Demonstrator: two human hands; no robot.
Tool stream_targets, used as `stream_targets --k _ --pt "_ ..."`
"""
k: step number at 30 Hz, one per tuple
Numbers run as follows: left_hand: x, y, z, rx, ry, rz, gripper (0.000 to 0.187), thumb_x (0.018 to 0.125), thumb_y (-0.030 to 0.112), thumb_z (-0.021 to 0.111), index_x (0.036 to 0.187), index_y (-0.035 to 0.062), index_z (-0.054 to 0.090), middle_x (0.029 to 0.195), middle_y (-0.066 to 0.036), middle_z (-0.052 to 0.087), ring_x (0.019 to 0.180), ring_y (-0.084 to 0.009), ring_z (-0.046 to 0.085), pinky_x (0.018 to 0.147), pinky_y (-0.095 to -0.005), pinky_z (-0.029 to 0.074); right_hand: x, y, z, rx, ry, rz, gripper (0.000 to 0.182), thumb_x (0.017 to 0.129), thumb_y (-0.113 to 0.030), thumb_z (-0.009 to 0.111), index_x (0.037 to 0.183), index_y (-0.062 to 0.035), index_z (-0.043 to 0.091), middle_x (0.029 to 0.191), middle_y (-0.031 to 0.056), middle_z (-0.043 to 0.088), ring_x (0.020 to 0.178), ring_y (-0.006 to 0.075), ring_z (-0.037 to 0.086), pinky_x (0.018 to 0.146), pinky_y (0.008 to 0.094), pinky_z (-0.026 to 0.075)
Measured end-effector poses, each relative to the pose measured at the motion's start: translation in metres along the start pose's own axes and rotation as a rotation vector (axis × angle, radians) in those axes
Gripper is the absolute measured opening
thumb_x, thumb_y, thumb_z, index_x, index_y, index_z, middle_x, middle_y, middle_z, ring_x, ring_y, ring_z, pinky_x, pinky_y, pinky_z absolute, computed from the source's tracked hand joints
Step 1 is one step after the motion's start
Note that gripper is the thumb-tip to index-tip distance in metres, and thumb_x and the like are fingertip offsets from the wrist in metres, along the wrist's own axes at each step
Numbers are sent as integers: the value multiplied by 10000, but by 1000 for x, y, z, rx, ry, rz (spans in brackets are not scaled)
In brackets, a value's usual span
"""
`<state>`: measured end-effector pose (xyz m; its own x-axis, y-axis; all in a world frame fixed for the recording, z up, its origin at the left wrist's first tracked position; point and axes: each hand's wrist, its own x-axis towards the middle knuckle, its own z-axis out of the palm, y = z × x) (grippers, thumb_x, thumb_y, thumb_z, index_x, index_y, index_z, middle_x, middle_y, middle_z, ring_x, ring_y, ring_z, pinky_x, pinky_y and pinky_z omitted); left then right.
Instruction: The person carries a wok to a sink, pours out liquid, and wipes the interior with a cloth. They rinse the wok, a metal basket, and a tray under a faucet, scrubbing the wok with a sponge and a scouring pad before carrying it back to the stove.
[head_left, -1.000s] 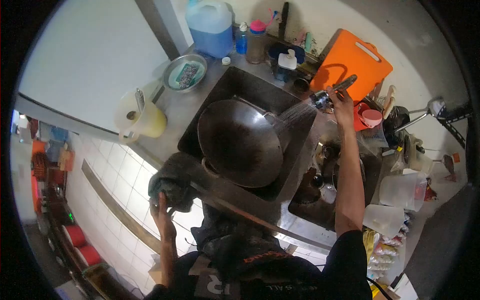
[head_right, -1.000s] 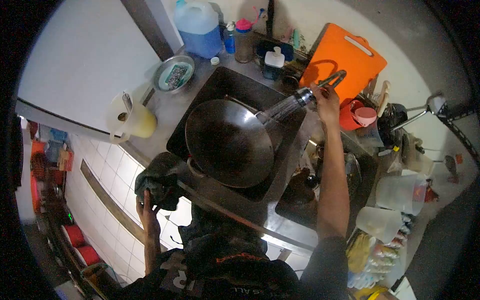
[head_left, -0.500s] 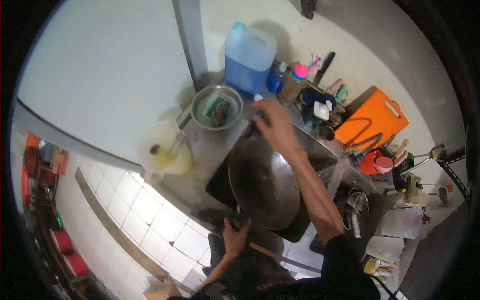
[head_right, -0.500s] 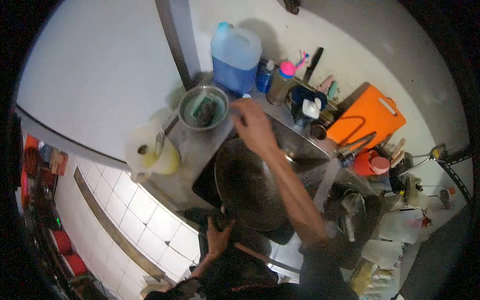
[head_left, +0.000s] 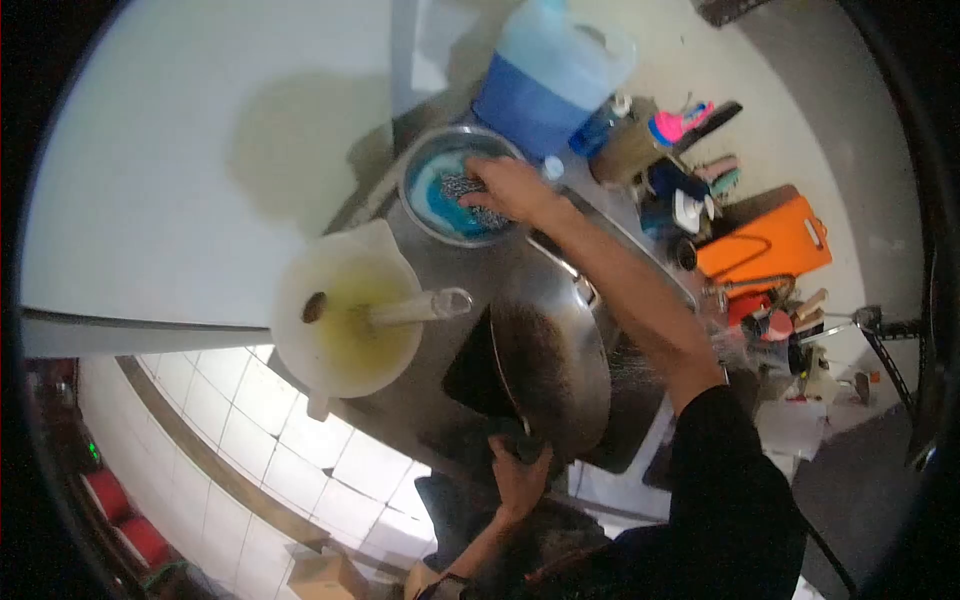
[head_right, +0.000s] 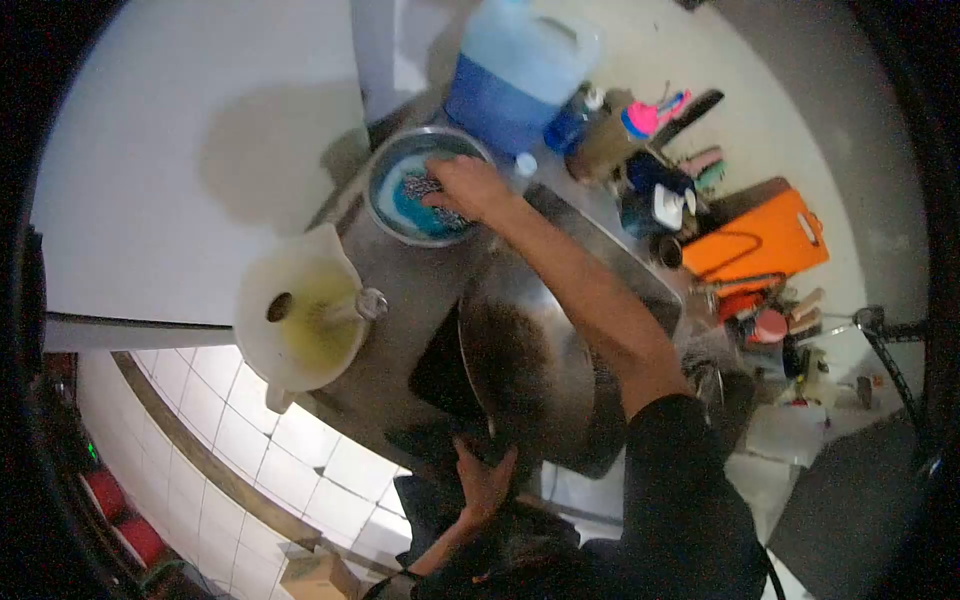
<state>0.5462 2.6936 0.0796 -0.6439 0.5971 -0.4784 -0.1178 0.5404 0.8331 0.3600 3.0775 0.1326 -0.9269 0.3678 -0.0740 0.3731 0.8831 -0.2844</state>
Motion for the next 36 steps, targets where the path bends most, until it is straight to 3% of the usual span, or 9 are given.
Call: stream_targets --k 3,11,13,14,21,25,27,30,36 --pt "9 2 -6 -155 -158 -144 559 769 274 791 1098 -73 500 1011 -261 662 955 -366 667 824 -430 504 -5 -1 27 -36 -70 -89 348 797 -182 731 1092 -70 585 1040 177 660 969 377 641 819 480 517" --pt "20 -16 1 -147 -269 -14 364 818 257 751 922 -80 662 925 -177 713 870 -248 683 787 -376 518 8 4 37 74 13 40 428 818 -283 740 1180 -84 626 1062 153 676 966 321 658 851 438 520" --pt "21 -17 -3 -85 -309 -27 410 815 284 748 973 -83 654 965 -203 707 916 -304 682 831 -394 507 8 14 18 619 123 309 340 858 -272 709 1134 -75 677 1040 130 692 932 277 669 785 392 529" --pt "22 -17 -4 -37 -347 -53 460 813 310 745 1024 -86 646 1005 -229 701 963 -359 681 874 -412 497 5 17 7 876 24 464 365 874 -333 706 1121 -64 691 993 85 687 855 174 645 712 326 518" --pt "27 -37 -2 72 -375 -1 450 816 320 745 1004 -79 654 1002 -241 696 974 -378 671 880 -430 493 -18 5 -34 1511 153 320 465 920 -383 656 1277 -93 587 1050 -12 641 923 100 583 682 212 466" --pt "23 -25 -5 -47 -407 -69 486 810 348 753 1019 -80 652 1005 -225 697 992 -378 662 895 -431 486 -28 -8 -67 1545 263 209 431 942 -335 629 1290 -86 576 980 9 648 823 110 575 672 223 467" --pt "23 -13 -8 -42 -413 -136 502 810 357 754 1032 -80 650 1011 -218 697 994 -379 659 901 -433 484 -34 -1 -68 1044 349 158 496 898 -373 669 1265 -55 571 1040 119 656 866 209 619 800 382 506" --pt "24 -21 -9 75 -380 -63 502 820 356 751 1046 -81 646 1013 -193 699 964 -371 665 886 -432 496 -81 4 -50 799 321 97 508 884 -341 681 1273 -39 556 1079 191 640 927 264 639 834 409 510" --pt "26 -43 -3 -156 -518 -199 516 817 334 768 1095 -76 625 1110 -248 654 1041 -322 636 917 -415 475 -255 -8 109 725 120 518 416 891 -252 668 1241 -39 597 1199 188 636 1157 349 587 1007 432 446"
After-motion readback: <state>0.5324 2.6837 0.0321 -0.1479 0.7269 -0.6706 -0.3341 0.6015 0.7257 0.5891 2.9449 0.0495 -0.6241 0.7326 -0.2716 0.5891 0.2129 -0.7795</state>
